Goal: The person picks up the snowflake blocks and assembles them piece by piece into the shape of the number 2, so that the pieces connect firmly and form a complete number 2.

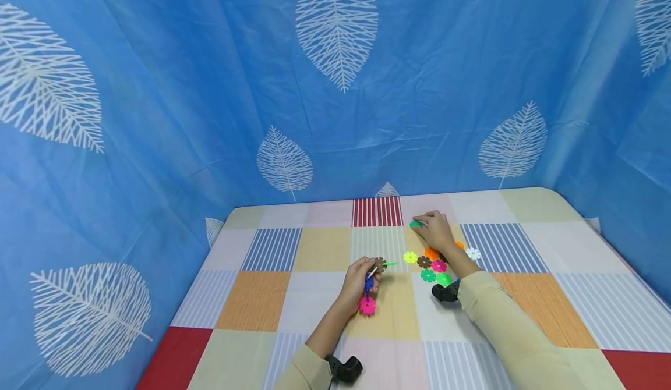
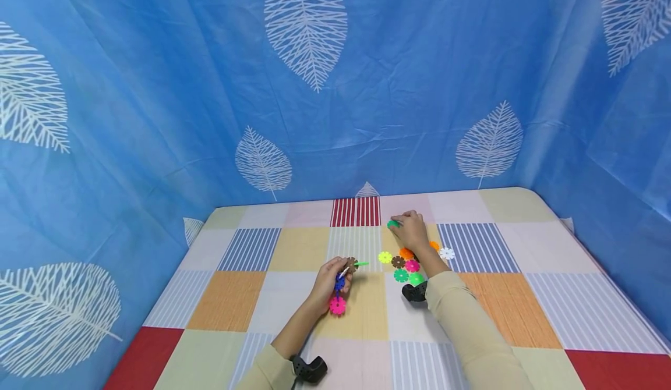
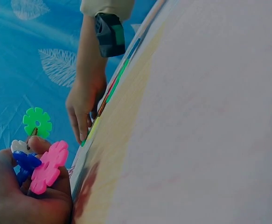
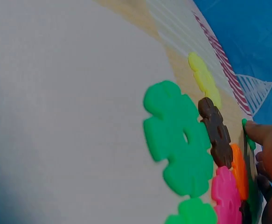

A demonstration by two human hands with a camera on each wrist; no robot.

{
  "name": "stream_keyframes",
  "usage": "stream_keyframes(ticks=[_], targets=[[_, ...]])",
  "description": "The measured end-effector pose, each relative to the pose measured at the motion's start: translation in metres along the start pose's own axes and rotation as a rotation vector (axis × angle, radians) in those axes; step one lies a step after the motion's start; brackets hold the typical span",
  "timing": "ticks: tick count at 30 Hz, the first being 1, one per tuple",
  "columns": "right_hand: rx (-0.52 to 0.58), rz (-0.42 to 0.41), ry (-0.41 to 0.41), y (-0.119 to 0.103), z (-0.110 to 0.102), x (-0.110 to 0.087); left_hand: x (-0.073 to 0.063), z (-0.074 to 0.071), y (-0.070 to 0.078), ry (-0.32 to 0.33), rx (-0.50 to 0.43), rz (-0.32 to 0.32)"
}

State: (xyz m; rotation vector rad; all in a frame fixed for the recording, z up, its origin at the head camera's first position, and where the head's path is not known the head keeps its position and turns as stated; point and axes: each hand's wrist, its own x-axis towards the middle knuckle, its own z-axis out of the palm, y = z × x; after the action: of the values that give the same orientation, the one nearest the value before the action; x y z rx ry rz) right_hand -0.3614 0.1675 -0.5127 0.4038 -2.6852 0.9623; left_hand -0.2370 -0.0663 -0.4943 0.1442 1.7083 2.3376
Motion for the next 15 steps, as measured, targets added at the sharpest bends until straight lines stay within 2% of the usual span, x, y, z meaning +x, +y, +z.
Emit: stream_keyframes(ticks=[5, 12, 15], targets=[[-0.024, -0.005, 0.035, -0.002, 0.001, 0.001, 0.009, -0.005, -0.015, 0.031, -0.011, 0.002], [0.16, 0.058, 0.071, -0.004, 0.001, -0.007, 0.012, -0.007, -0.02, 0.03, -0.004, 0.006], [0.197, 0.061, 0.092, -0.004, 0.0, -0.012, 0.012, -0.007, -0.02, 0.029, -0.005, 0.002]])
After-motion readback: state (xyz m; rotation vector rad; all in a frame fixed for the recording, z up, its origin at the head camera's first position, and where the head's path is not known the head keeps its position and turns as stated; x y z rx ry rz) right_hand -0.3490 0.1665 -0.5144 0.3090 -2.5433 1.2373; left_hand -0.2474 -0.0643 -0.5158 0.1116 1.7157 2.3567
